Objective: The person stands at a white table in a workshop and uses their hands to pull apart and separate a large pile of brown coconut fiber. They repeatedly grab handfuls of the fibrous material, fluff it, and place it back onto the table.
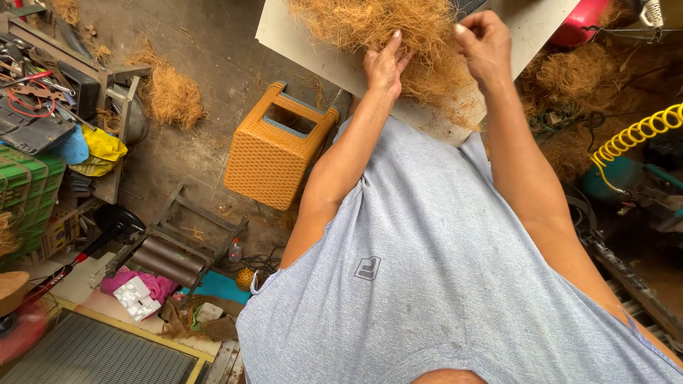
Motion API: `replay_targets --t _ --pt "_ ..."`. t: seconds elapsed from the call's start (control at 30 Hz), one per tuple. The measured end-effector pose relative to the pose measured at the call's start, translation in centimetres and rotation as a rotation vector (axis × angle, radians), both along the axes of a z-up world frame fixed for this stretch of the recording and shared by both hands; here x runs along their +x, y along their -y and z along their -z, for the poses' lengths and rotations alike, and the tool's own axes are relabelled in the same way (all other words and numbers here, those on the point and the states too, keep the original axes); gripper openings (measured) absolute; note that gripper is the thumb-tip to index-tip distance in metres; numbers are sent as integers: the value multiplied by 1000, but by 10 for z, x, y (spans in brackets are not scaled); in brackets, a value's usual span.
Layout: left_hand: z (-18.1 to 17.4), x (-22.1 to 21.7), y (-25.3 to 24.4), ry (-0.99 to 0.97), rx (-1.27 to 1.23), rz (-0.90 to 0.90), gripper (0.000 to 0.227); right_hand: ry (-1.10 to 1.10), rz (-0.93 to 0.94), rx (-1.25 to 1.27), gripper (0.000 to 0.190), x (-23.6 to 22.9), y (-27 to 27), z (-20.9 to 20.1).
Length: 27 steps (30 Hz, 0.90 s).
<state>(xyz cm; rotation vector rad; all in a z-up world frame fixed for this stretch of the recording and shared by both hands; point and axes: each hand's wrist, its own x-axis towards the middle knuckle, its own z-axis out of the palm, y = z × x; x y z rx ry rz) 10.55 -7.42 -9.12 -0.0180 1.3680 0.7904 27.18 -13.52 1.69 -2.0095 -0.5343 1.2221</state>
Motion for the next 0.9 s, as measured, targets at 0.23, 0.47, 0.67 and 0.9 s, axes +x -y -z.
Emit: replay_targets --t 0.23,0.47,0.67,0.9 --pt "-27 -30 -24 -91 39 20 46 199 -346 -121 16 13 46 -32" --pt "-31 -64 -27 -51 122 120 80 218 -778 -251 67 -25 48 -36" --pt "-26 -93 48 -254 119 231 63 465 -792 61 38 -27 81 45" --pt "-50 -81 94 -722 840 1268 48 508 -756 254 10 -30 81 39"
